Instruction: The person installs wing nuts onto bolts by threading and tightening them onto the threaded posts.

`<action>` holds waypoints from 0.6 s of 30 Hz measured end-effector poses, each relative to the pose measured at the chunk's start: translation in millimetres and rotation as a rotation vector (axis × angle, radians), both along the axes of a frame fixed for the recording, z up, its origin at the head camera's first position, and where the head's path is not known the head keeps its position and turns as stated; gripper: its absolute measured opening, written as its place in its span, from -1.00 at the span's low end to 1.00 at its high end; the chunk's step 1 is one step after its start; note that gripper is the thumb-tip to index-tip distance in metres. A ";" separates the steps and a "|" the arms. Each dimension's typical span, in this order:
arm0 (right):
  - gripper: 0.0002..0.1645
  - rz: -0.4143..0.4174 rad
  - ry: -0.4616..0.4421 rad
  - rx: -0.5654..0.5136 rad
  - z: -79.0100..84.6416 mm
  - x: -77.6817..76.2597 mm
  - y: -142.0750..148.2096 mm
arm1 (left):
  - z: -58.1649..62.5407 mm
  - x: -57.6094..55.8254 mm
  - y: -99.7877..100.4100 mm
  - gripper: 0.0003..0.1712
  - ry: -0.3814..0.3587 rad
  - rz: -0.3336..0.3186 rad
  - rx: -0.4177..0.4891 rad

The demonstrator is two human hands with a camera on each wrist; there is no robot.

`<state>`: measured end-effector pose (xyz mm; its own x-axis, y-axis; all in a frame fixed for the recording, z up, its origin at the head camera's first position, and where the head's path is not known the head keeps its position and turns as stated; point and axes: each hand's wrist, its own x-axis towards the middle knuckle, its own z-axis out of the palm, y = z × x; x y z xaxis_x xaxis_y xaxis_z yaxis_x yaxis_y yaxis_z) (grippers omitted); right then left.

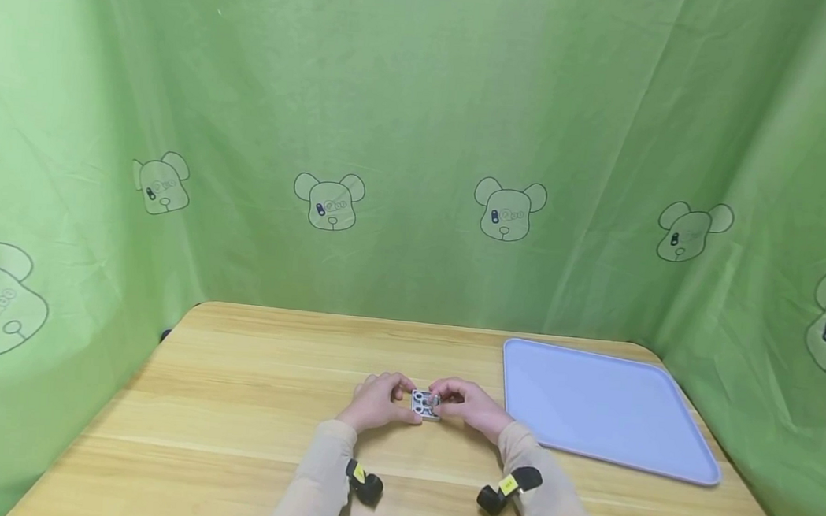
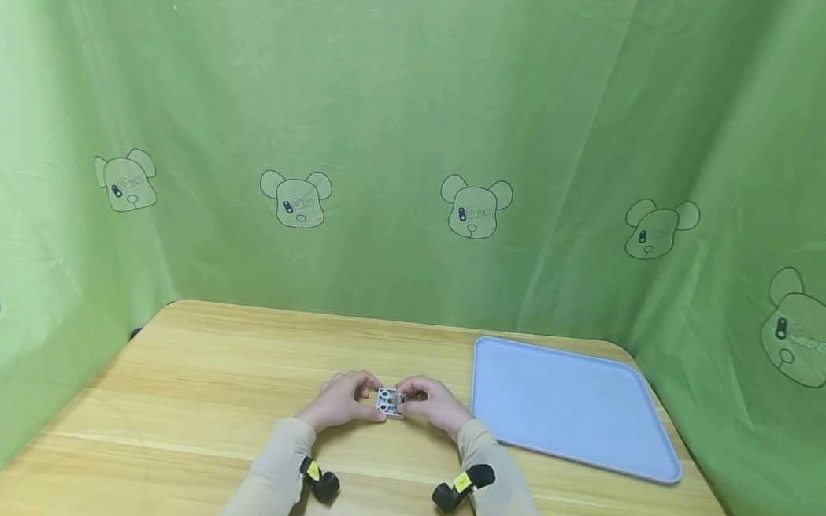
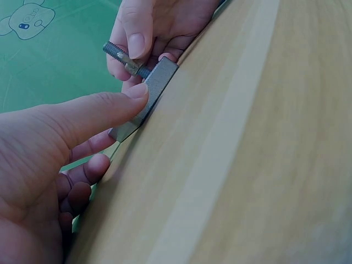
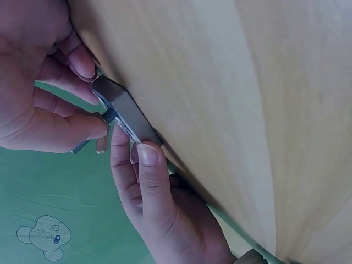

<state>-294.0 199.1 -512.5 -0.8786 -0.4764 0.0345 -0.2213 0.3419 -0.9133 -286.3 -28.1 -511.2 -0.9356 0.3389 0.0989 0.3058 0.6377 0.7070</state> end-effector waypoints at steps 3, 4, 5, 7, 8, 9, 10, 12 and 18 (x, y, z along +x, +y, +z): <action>-0.74 -0.010 0.007 0.005 0.2 0.8 -0.6 | -0.3 -0.2 0.1 -0.40 0.001 0.000 -0.001; -0.74 -0.011 0.008 0.006 0.4 1.2 -0.7 | -0.4 -0.3 0.0 -0.40 0.003 0.000 -0.001; -0.74 -0.012 0.010 0.007 0.7 1.5 -0.9 | -0.5 -0.2 0.1 -0.40 0.004 0.000 0.000; -0.74 -0.020 0.008 0.009 1.1 2.1 -1.6 | -0.2 0.2 0.2 -0.40 0.004 0.001 -0.001; -0.74 -0.026 0.005 0.010 1.4 2.2 -2.0 | 0.1 0.4 0.2 -0.40 0.004 0.002 -0.001; -0.73 -0.030 0.009 0.013 1.5 2.2 -2.5 | 0.3 0.6 0.2 -0.40 0.004 0.003 -0.001; -0.73 -0.035 0.009 0.015 1.7 2.3 -3.0 | 0.5 0.6 0.2 -0.40 0.002 0.004 -0.001; -0.72 -0.045 0.012 0.019 1.6 2.1 -4.1 | 0.8 0.5 0.2 -0.40 -0.001 0.006 -0.003; -0.67 -0.033 0.000 0.016 0.2 0.0 -2.3 | 0.7 0.6 0.4 -0.40 -0.010 0.010 -0.008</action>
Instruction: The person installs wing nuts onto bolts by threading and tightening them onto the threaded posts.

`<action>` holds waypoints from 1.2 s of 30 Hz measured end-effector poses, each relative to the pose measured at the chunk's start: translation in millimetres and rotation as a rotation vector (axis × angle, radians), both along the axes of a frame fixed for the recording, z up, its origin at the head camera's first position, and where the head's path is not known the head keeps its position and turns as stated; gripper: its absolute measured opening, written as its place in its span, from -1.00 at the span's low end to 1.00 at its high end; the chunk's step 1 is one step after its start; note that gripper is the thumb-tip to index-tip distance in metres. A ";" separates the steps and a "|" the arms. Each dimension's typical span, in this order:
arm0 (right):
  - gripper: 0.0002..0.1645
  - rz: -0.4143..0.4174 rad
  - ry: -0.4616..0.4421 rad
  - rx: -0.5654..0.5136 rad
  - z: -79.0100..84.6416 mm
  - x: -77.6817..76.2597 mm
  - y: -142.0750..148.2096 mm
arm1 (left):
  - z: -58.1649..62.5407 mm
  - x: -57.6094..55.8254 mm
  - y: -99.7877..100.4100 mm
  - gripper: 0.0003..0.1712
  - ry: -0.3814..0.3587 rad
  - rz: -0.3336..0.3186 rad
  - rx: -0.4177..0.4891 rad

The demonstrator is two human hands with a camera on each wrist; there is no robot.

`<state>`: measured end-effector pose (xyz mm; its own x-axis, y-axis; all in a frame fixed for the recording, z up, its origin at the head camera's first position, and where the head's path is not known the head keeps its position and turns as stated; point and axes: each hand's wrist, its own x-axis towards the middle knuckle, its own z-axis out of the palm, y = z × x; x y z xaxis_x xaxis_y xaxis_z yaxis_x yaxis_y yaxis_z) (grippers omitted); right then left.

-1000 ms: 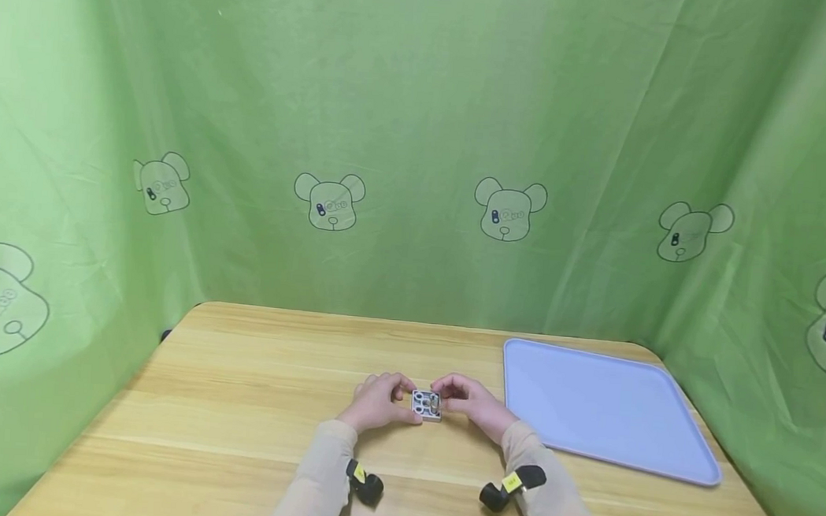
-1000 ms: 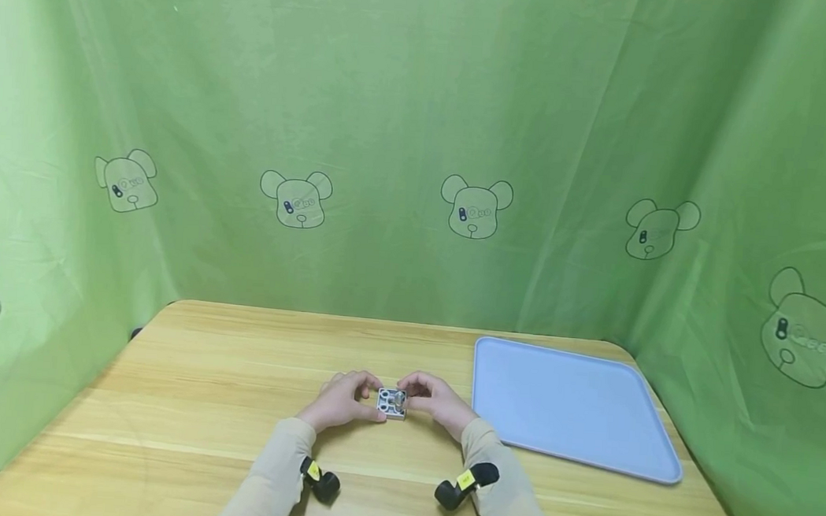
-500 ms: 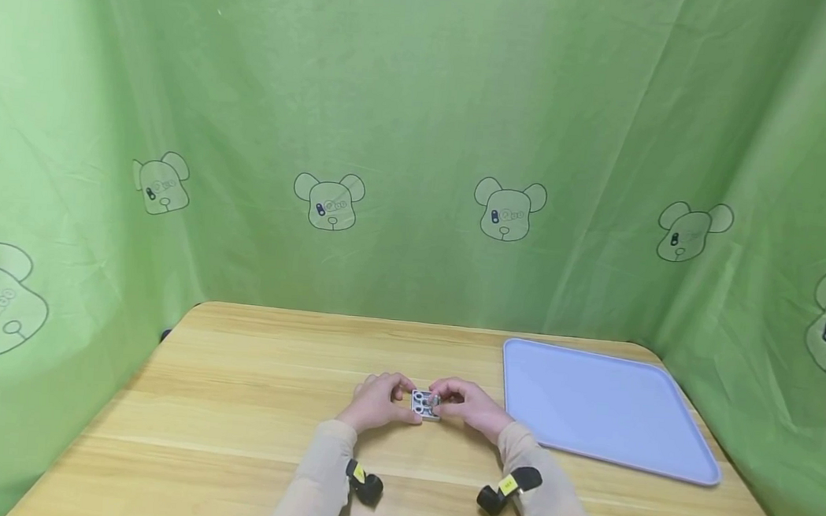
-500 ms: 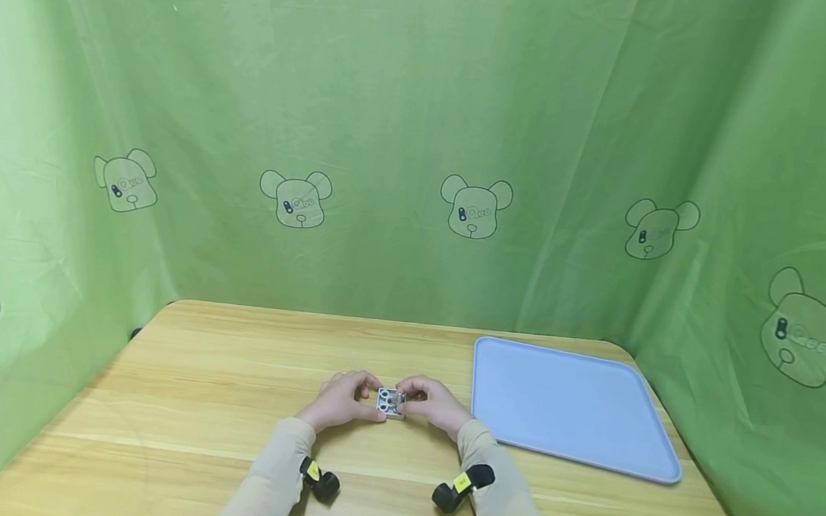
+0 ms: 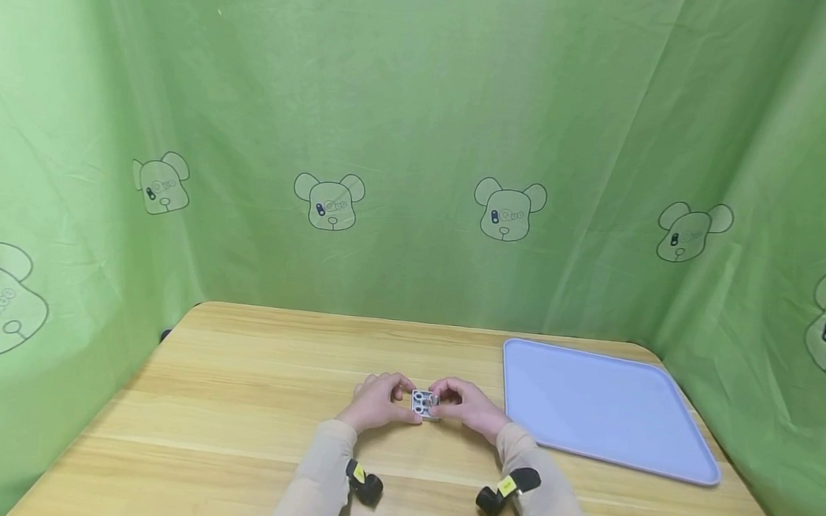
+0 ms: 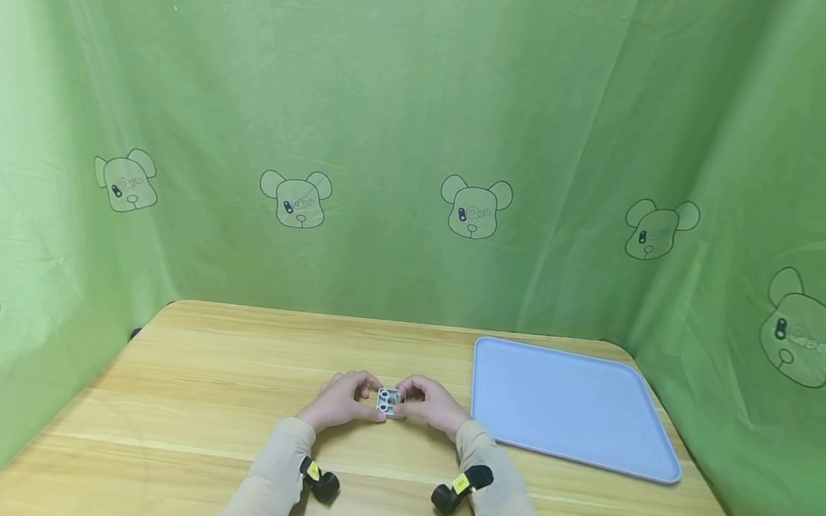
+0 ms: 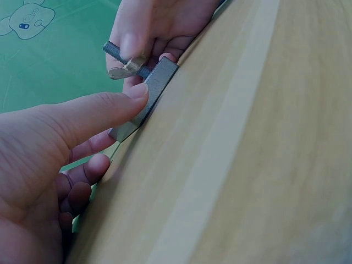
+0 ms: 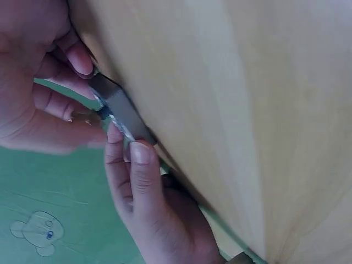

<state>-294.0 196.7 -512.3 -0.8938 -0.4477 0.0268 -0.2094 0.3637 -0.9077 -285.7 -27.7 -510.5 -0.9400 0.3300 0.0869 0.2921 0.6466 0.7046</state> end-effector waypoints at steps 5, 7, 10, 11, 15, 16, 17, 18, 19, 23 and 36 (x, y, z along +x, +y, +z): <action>-0.65 0.038 -0.056 -0.098 1.4 -1.6 6.4 | -0.7 -0.5 -0.2 -0.40 0.002 0.001 0.002; -0.63 0.047 -0.078 -0.128 1.5 -2.4 8.3 | -1.2 -0.9 -0.1 -0.39 0.001 0.002 0.004; -0.62 0.051 -0.090 -0.136 1.4 -3.2 9.4 | -1.1 -0.6 0.1 -0.38 0.003 0.004 0.003; -0.62 0.052 -0.085 -0.134 1.3 -3.5 9.4 | -0.8 -0.4 0.1 -0.38 0.003 0.004 0.005; -0.65 0.062 -0.055 -0.125 0.8 -4.4 9.1 | 0.2 0.2 0.0 -0.38 0.006 0.004 0.006; -0.65 0.066 -0.049 -0.124 0.6 -4.4 8.8 | 0.3 0.3 0.0 -0.38 0.005 0.003 0.007; -0.64 0.073 -0.042 -0.124 0.6 -4.3 8.4 | 0.3 0.3 -0.1 -0.38 0.005 0.002 0.007; -0.63 0.078 -0.039 -0.124 0.4 -4.1 8.0 | 0.3 0.3 -0.2 -0.38 0.006 0.001 0.007; -0.62 0.081 -0.035 -0.121 0.4 -3.8 7.7 | 0.2 0.2 -0.2 -0.38 0.006 0.000 0.007; -0.57 0.083 -0.034 -0.110 1.1 -1.6 6.0 | 0.0 0.3 -0.2 -0.39 0.006 -0.003 0.005; -0.74 0.044 0.008 -0.020 0.5 0.0 2.2 | 0.4 0.6 -0.3 -0.39 0.004 -0.002 0.003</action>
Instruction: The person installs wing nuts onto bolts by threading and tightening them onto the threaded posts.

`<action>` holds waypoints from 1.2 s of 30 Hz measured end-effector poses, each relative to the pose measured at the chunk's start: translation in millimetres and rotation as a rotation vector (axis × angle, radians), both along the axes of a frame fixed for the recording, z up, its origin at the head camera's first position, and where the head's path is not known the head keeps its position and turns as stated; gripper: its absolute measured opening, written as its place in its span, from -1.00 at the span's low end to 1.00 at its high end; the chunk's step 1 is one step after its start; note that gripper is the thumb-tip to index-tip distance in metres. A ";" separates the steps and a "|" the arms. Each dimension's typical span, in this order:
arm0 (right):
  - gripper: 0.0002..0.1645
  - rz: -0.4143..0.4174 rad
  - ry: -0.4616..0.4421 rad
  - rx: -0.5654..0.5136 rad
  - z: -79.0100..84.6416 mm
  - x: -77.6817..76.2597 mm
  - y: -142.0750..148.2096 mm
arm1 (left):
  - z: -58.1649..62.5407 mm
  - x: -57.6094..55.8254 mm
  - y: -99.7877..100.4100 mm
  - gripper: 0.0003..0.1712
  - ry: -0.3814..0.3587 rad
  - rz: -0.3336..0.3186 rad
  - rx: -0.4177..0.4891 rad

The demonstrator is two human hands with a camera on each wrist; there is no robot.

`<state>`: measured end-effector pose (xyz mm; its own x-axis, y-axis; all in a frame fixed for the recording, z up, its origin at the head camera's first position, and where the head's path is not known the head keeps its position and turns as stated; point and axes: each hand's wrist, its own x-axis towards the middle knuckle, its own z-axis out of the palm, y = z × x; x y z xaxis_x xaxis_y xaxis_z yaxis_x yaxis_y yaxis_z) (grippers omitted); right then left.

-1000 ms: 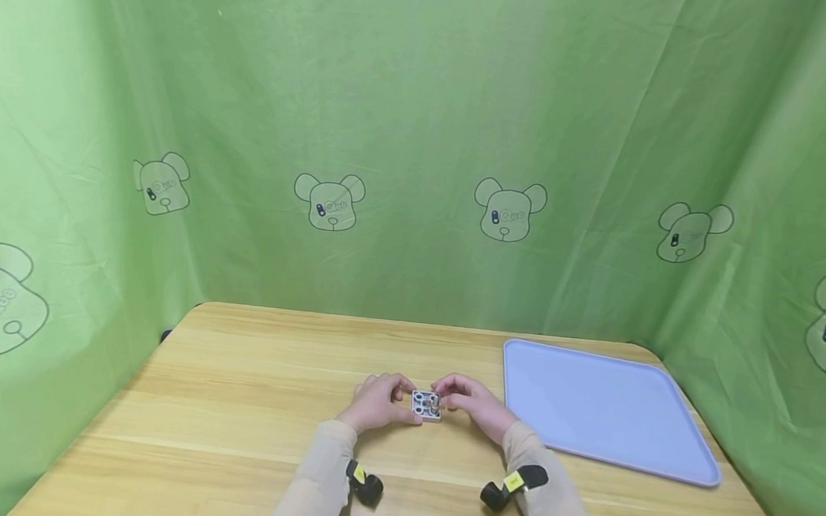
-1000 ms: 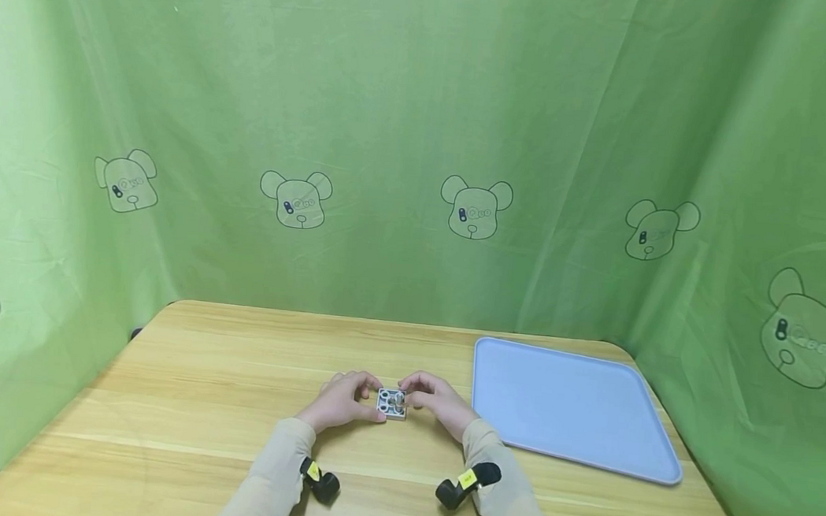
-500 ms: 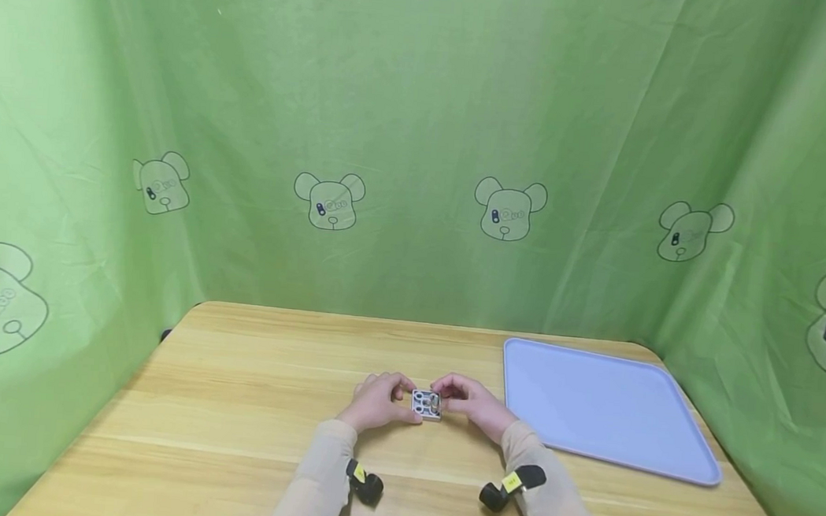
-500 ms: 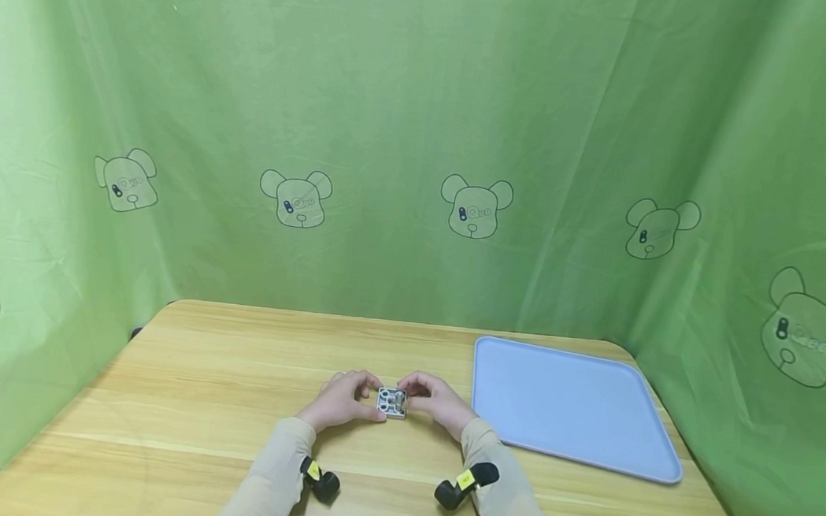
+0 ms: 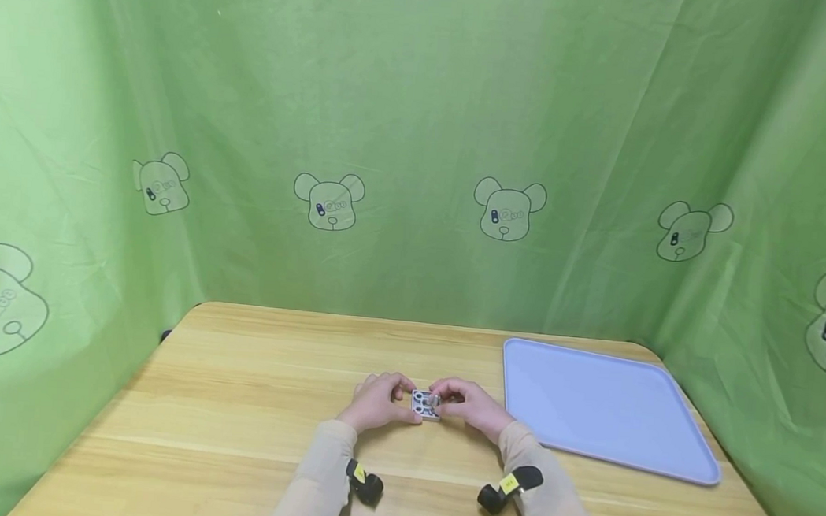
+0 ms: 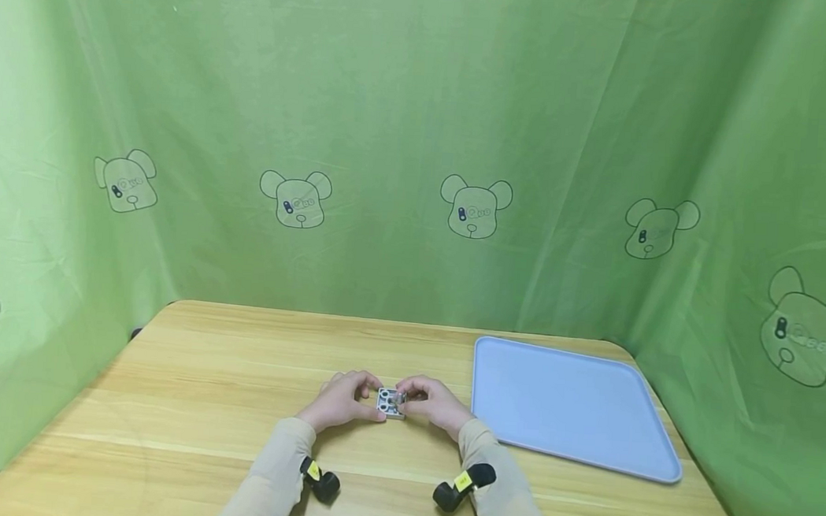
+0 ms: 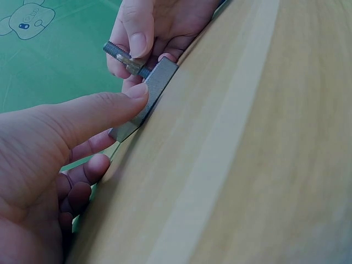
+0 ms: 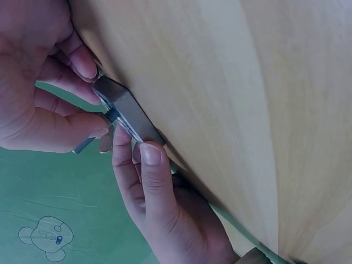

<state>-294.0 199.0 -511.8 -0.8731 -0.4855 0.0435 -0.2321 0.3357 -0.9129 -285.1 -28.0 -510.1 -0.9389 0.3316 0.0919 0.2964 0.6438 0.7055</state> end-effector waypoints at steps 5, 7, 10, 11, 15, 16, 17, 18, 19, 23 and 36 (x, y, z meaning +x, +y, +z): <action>-0.75 -0.025 0.001 0.008 -0.5 0.1 -1.8 | -1.0 -0.8 0.2 -0.39 -0.005 0.005 -0.004; -0.75 -0.038 0.006 0.013 -0.5 0.4 -2.8 | -1.6 -1.3 0.1 -0.39 -0.005 0.005 -0.007; -0.72 -0.042 0.020 0.018 -1.2 0.3 -4.4 | -2.1 -1.2 0.0 -0.40 -0.001 0.003 -0.007; -0.70 -0.044 0.020 0.019 -0.9 0.5 -4.7 | -2.2 -1.1 -0.1 -0.40 -0.001 0.002 -0.006; -0.61 -0.035 -0.014 -0.005 1.0 0.8 -2.3 | -1.6 -0.5 -0.3 -0.40 0.002 -0.001 0.007; -0.59 -0.033 -0.030 -0.019 1.5 0.7 -1.0 | -1.5 -0.4 -0.3 -0.40 -0.002 0.001 0.008; -0.58 -0.032 -0.046 -0.034 2.1 0.6 0.6 | -1.4 -0.3 -0.2 -0.39 -0.003 0.003 0.008; -0.57 -0.027 -0.060 -0.048 2.1 0.1 2.0 | -1.1 -0.1 -0.1 -0.39 -0.003 0.003 0.007; -0.56 -0.024 -0.072 -0.059 2.2 -0.3 3.7 | -1.1 -0.2 0.1 -0.39 -0.001 0.003 0.008; -0.54 -0.001 -0.091 -0.081 1.4 -2.3 6.8 | -0.3 0.1 0.3 -0.38 -0.001 0.003 0.011; -0.57 0.029 -0.025 -0.034 3.9 1.7 3.3 | 0.0 -0.3 -0.9 -0.39 0.000 -0.005 0.003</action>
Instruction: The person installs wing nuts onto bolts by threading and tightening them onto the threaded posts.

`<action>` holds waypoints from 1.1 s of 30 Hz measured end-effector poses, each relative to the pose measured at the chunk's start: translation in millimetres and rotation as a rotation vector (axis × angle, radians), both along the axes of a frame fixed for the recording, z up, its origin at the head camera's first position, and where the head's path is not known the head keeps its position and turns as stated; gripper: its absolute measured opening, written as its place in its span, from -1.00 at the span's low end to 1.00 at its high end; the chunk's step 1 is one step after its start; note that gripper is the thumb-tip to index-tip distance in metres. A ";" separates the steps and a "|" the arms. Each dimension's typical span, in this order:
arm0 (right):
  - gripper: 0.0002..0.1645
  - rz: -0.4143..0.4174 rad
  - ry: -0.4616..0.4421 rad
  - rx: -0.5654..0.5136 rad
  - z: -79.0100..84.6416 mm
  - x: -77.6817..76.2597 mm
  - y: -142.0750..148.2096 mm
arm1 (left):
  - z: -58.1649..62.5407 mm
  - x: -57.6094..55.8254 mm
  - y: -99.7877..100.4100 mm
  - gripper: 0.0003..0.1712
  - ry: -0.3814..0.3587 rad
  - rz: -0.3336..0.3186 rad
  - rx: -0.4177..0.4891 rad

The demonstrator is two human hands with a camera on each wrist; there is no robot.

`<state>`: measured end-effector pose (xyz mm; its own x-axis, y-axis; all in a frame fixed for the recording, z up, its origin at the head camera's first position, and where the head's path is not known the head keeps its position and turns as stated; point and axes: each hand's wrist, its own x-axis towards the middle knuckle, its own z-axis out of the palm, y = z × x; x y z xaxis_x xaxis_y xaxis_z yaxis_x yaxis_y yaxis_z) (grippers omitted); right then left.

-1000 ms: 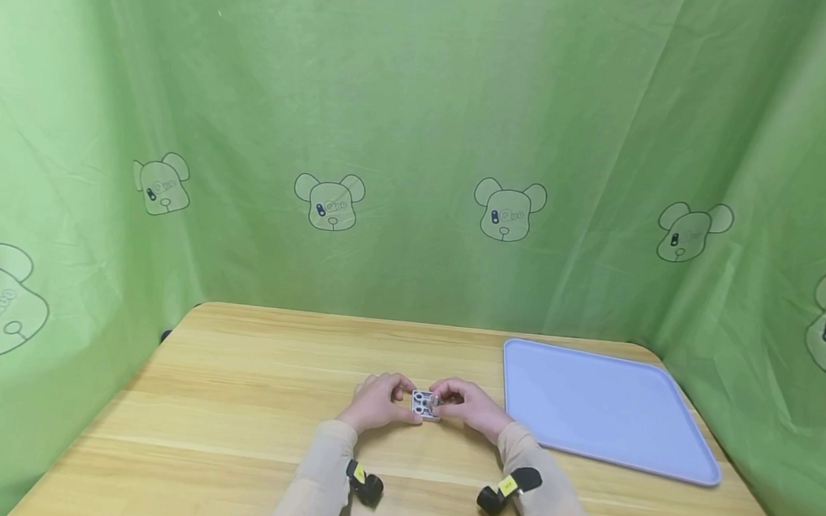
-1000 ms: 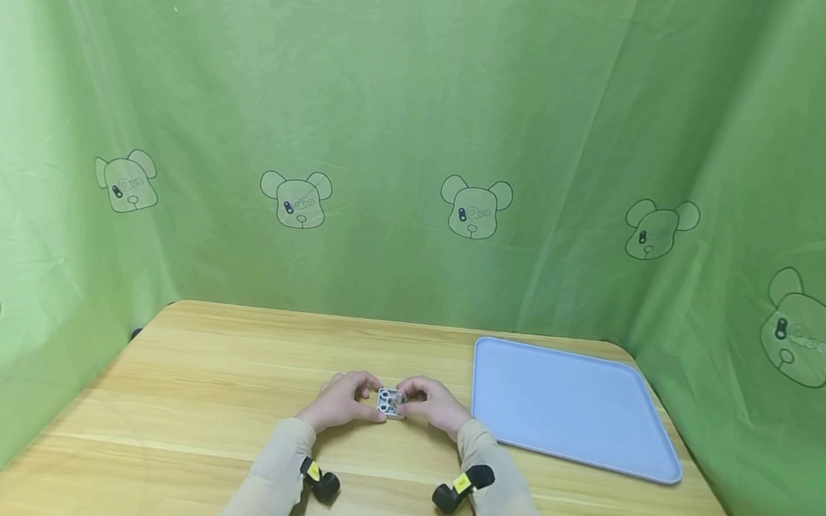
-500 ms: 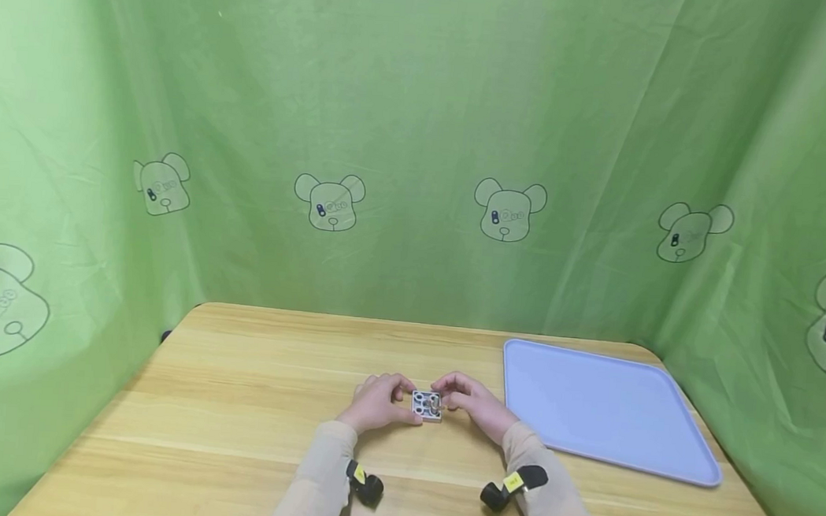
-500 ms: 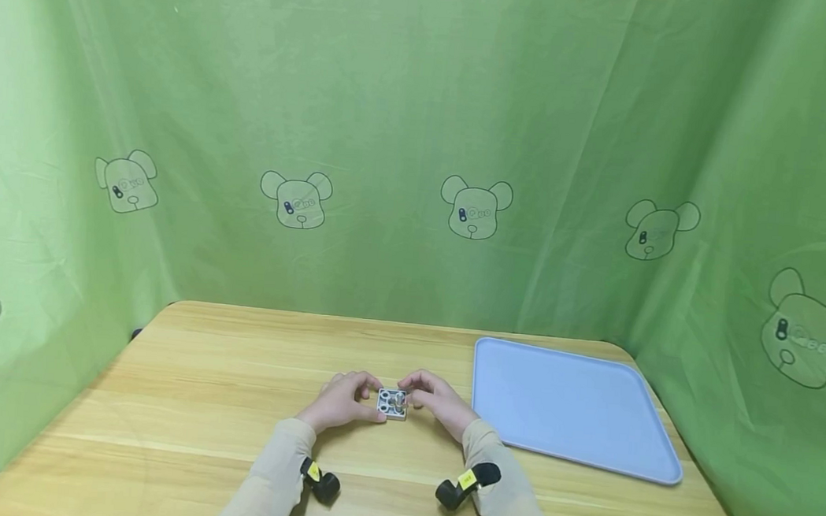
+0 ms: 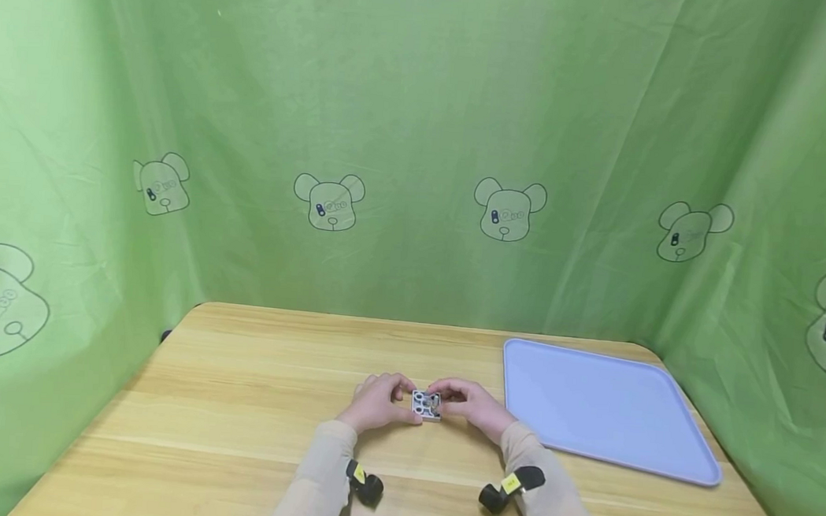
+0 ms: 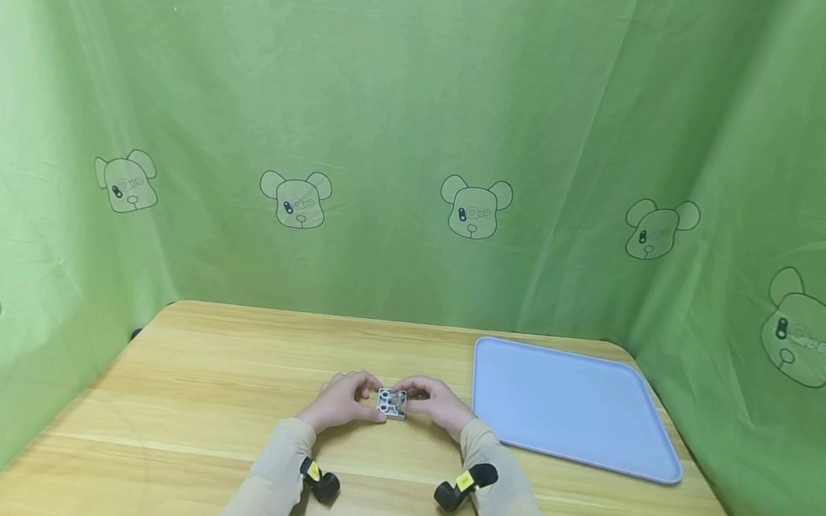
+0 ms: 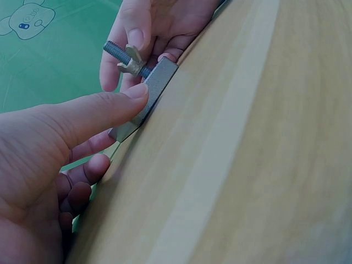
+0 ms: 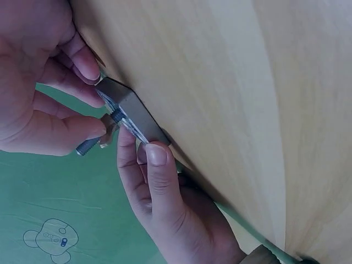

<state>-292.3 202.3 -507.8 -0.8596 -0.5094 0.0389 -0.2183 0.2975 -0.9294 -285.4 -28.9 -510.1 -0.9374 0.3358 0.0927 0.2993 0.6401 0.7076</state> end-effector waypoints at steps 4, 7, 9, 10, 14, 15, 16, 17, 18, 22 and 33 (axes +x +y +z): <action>-0.63 -0.008 0.018 0.010 -0.9 0.2 -0.9 | 0.3 0.4 0.3 -0.38 -0.004 0.001 -0.005; -0.70 -0.021 0.024 0.024 -2.1 -0.2 -2.1 | 1.1 0.8 0.6 -0.38 -0.002 0.001 -0.004; -0.73 -0.029 0.031 0.034 -3.1 -0.6 -2.8 | 1.5 1.1 0.6 -0.37 0.001 0.000 -0.001; -0.74 -0.032 0.034 0.038 -3.6 -0.8 -3.0 | 1.7 1.2 0.6 -0.37 0.001 0.001 0.000; -0.77 -0.043 0.040 0.043 -5.0 -1.0 -4.2 | 1.6 0.9 0.6 -0.37 -0.004 0.004 0.002; -0.77 -0.046 0.041 0.043 -5.2 -1.0 -4.6 | 1.4 0.7 0.6 -0.37 -0.004 0.003 0.004; -0.77 -0.051 0.042 0.044 -5.2 -1.0 -5.1 | 1.3 0.7 0.7 -0.37 -0.006 0.004 0.001; -0.77 -0.056 0.041 0.045 -5.4 -1.0 -5.7 | 1.3 0.7 0.8 -0.37 -0.006 0.004 0.001; -0.76 -0.062 0.041 0.048 -5.4 -1.0 -6.3 | 1.2 0.8 0.7 -0.38 -0.005 0.002 0.001; -0.72 -0.070 0.045 0.067 -5.4 -2.2 -7.4 | 0.9 0.5 0.7 -0.38 -0.003 0.003 0.002; -0.65 -0.021 -0.057 -0.057 -0.7 -3.2 3.5 | 0.3 0.6 0.6 -0.38 -0.011 0.007 0.003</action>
